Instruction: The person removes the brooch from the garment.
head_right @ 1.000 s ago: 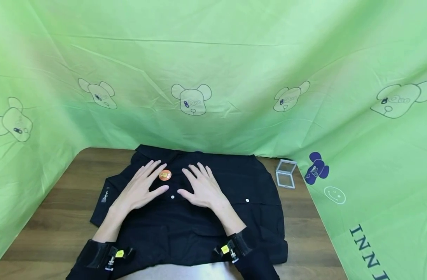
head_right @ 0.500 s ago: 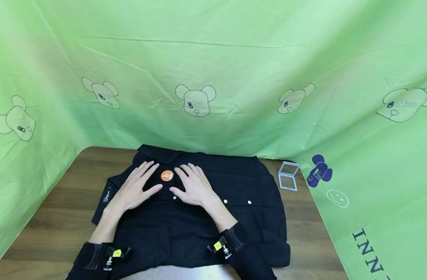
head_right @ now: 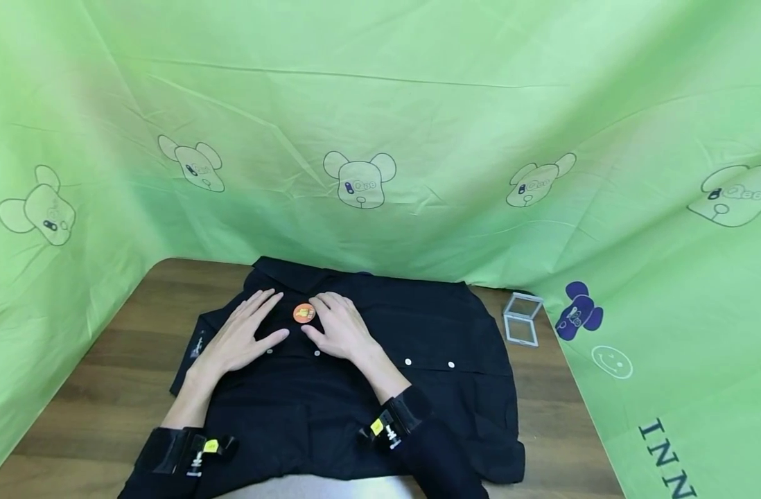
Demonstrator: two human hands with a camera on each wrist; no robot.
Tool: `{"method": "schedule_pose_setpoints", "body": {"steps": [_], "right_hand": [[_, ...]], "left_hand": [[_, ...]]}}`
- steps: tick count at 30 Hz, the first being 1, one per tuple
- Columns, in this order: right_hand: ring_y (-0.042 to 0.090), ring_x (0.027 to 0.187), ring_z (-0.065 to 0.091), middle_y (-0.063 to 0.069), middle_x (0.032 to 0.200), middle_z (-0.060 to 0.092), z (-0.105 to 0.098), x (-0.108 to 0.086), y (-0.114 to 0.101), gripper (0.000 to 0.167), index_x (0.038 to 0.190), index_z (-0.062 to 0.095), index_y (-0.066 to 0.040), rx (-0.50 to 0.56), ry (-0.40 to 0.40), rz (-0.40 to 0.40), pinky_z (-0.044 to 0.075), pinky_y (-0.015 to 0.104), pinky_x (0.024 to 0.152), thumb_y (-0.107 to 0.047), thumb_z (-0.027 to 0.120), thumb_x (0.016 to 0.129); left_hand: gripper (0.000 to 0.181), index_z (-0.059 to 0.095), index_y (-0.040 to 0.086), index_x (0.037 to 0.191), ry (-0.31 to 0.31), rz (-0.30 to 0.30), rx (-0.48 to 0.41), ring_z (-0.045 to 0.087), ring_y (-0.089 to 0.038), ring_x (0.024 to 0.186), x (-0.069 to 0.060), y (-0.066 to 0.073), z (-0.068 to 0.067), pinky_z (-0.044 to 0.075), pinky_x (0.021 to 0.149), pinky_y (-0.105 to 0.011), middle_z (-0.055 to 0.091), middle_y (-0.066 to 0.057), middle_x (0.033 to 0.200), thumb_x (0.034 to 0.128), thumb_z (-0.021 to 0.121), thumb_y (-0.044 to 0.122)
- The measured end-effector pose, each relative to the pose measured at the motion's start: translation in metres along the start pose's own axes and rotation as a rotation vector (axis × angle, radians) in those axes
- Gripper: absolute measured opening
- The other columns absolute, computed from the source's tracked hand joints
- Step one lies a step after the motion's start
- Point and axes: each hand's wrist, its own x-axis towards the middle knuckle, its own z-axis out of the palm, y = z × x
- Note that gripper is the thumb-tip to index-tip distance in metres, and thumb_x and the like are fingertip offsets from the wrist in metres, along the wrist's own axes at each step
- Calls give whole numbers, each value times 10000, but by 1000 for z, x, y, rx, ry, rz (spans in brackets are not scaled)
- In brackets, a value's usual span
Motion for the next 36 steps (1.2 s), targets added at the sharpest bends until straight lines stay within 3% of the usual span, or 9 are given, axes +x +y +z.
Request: {"method": "schedule_pose_setpoints", "body": {"steps": [11,19,22,26,31,36], "right_hand": [[311,1487,648,124,1526,720,15,21,-2,482,1433,742,-81,-48,-46,-12,541,535,1231,-397,788,1072],[286,1359,704,92,1389,786,38,24,16,341,1273,808,-105,-69,43,-84,596,505,1114,-370,798,1058],[290,1310,715,91,1340,801,35,25,13,288,1234,818,-100,-73,52,-90,604,510,1076,-314,819,1042],[292,1299,716,91,1323,806,26,23,7,281,1224,823,-90,-68,44,-80,604,537,1077,-296,833,1033],[281,1331,702,77,1357,796,26,24,5,299,1266,821,-107,-82,5,-43,590,487,1125,-312,825,1049],[279,1290,700,77,1330,796,41,28,15,282,1245,826,-113,-68,44,-68,593,485,1076,-300,832,1034]], "left_hand": [[859,368,181,1780,-5,5,7,255,-451,1749,0,-3,4,212,1407,-691,342,-187,1851,1086,693,569],[857,375,176,1777,-12,-2,6,256,-449,1749,0,-3,5,211,1411,-678,352,-193,1845,1086,690,575],[854,382,169,1774,-12,-5,3,258,-450,1748,0,-4,4,211,1410,-680,356,-194,1843,1085,696,563],[853,381,170,1774,-16,-10,4,258,-451,1748,0,-5,4,211,1409,-685,356,-195,1843,1086,696,562],[850,380,173,1775,-17,-13,8,256,-451,1749,-1,-5,3,208,1410,-684,353,-193,1845,1090,688,571],[843,386,182,1773,-7,-21,13,256,-444,1749,-1,-4,-4,202,1409,-689,357,-183,1846,1089,694,566]]}}
